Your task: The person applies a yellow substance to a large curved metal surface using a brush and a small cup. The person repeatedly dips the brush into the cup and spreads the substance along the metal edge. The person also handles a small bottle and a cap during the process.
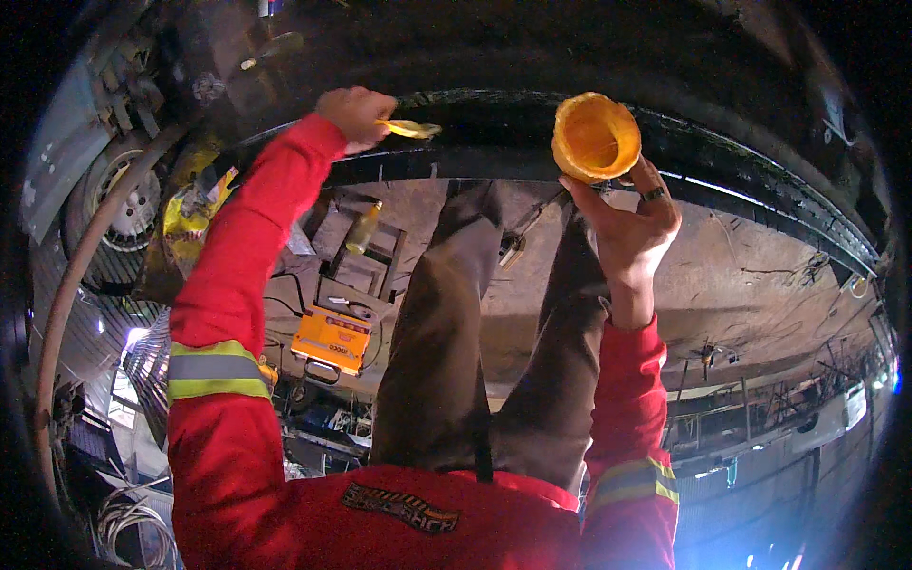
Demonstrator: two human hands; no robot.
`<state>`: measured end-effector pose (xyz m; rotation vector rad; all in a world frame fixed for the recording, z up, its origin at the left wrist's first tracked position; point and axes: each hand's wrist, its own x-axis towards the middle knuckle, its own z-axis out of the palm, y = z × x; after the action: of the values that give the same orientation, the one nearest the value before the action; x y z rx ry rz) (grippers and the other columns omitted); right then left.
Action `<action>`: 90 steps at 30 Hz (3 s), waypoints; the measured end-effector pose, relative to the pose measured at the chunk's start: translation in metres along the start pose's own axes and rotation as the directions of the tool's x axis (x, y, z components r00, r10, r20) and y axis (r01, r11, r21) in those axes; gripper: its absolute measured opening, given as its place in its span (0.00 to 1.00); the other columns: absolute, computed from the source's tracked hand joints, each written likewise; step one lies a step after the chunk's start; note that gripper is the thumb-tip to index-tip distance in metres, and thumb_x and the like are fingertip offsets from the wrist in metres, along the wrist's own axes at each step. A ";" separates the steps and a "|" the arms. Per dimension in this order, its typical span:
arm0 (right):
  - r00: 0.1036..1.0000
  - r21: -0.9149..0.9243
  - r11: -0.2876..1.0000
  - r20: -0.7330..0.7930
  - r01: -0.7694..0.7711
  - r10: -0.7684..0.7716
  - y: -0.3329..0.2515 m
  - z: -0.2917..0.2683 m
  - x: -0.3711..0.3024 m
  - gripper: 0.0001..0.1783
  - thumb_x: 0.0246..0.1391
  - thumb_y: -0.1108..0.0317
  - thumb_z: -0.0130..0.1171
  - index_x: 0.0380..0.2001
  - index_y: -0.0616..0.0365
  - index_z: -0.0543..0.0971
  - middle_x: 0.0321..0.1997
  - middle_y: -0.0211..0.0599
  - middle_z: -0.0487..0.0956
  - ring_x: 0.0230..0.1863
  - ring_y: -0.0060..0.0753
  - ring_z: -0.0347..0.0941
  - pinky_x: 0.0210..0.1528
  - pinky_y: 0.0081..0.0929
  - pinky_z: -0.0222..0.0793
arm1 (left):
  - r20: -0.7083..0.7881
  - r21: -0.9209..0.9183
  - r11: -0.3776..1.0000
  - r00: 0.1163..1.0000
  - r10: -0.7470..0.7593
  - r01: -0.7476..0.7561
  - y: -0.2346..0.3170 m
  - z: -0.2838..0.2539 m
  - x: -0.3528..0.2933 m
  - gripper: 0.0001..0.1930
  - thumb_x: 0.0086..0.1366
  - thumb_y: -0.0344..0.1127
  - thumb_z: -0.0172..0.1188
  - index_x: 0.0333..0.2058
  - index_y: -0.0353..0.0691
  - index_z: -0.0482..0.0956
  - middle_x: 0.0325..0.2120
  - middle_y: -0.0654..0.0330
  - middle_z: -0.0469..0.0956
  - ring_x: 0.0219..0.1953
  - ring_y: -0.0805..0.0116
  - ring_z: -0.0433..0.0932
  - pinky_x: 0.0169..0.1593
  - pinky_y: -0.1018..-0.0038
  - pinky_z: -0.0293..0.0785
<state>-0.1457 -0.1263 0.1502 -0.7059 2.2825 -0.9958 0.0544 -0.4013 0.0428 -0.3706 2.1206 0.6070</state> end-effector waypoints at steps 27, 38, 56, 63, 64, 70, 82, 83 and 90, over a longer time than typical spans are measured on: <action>0.966 0.078 0.964 -0.065 0.253 -0.249 -0.023 -0.045 0.005 0.34 0.28 0.68 0.76 0.47 0.54 0.79 0.43 0.41 0.79 0.42 0.39 0.77 0.45 0.29 0.75 | -0.505 -0.063 0.842 0.745 0.436 -0.536 0.169 -0.196 -0.125 0.08 0.53 0.29 0.65 0.30 0.35 0.77 0.25 0.57 0.78 0.28 0.61 0.79 0.31 0.71 0.72; 0.959 -0.008 0.964 -0.095 0.267 -0.266 -0.025 -0.056 0.005 0.34 0.28 0.68 0.75 0.47 0.56 0.78 0.42 0.42 0.80 0.42 0.41 0.76 0.46 0.31 0.73 | -0.520 -0.620 0.649 0.850 0.080 -0.441 0.151 -0.147 -0.137 0.10 0.55 0.30 0.67 0.34 0.33 0.78 0.30 0.60 0.80 0.34 0.77 0.77 0.41 0.80 0.70; 0.982 0.059 0.981 -0.054 0.186 -0.183 -0.036 -0.042 0.011 0.33 0.30 0.70 0.76 0.46 0.60 0.78 0.44 0.44 0.80 0.42 0.38 0.78 0.48 0.29 0.74 | -0.763 -0.646 0.341 0.584 -0.278 -0.683 0.128 -0.122 -0.197 0.16 0.48 0.27 0.67 0.33 0.36 0.68 0.32 0.59 0.71 0.36 0.70 0.71 0.42 0.76 0.66; 0.989 0.207 0.972 -0.120 0.110 -0.086 -0.063 -0.049 0.024 0.33 0.30 0.67 0.77 0.45 0.60 0.79 0.39 0.39 0.81 0.40 0.29 0.78 0.48 0.25 0.72 | -0.529 -0.824 0.383 0.808 -0.259 -0.417 0.131 -0.078 -0.183 0.13 0.50 0.32 0.68 0.32 0.36 0.75 0.29 0.62 0.76 0.32 0.77 0.73 0.37 0.79 0.68; 0.990 0.223 0.970 -0.126 0.098 -0.071 -0.065 -0.051 0.026 0.33 0.30 0.67 0.77 0.45 0.61 0.79 0.39 0.37 0.81 0.40 0.27 0.78 0.48 0.25 0.72 | -0.530 -0.816 0.414 0.809 -0.256 -0.404 0.131 -0.070 -0.185 0.13 0.49 0.33 0.69 0.32 0.36 0.75 0.29 0.62 0.76 0.32 0.77 0.73 0.37 0.79 0.68; 0.961 0.229 0.972 -0.278 0.051 0.015 -0.038 -0.063 0.056 0.32 0.33 0.66 0.77 0.45 0.62 0.79 0.32 0.28 0.82 0.34 0.16 0.76 0.42 0.19 0.70 | -0.648 -0.725 0.128 0.608 -0.459 -0.677 0.124 -0.061 -0.226 0.16 0.46 0.34 0.69 0.33 0.38 0.74 0.26 0.63 0.73 0.29 0.72 0.72 0.36 0.76 0.68; 0.971 0.222 0.974 -0.216 -0.048 0.098 -0.011 -0.046 0.024 0.30 0.34 0.69 0.76 0.45 0.67 0.78 0.36 0.33 0.82 0.37 0.22 0.77 0.44 0.20 0.71 | -0.690 -0.710 0.517 0.619 -0.375 -0.479 0.046 -0.088 -0.291 0.18 0.53 0.34 0.66 0.41 0.36 0.72 0.31 0.61 0.74 0.32 0.70 0.74 0.40 0.76 0.70; 0.974 0.163 0.985 -0.209 -0.055 0.089 -0.010 -0.044 0.022 0.30 0.34 0.69 0.76 0.45 0.67 0.78 0.37 0.33 0.82 0.37 0.22 0.77 0.44 0.20 0.71 | -0.653 -0.712 0.606 0.650 -0.389 -0.353 0.053 -0.089 -0.278 0.15 0.53 0.31 0.65 0.39 0.36 0.73 0.30 0.62 0.74 0.32 0.70 0.75 0.41 0.76 0.71; 0.984 0.082 0.993 -0.148 -0.089 0.101 -0.001 -0.037 -0.002 0.31 0.34 0.66 0.77 0.45 0.65 0.79 0.39 0.35 0.82 0.40 0.24 0.77 0.47 0.24 0.71 | -0.366 -0.354 0.934 0.913 -0.177 0.039 0.035 -0.049 -0.152 0.09 0.51 0.29 0.65 0.34 0.41 0.80 0.31 0.56 0.80 0.37 0.59 0.79 0.41 0.70 0.73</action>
<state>-0.1684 -0.1079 0.1722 -0.5001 2.3702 -1.1174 0.0924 -0.3924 0.2019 -0.8645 2.3509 0.8971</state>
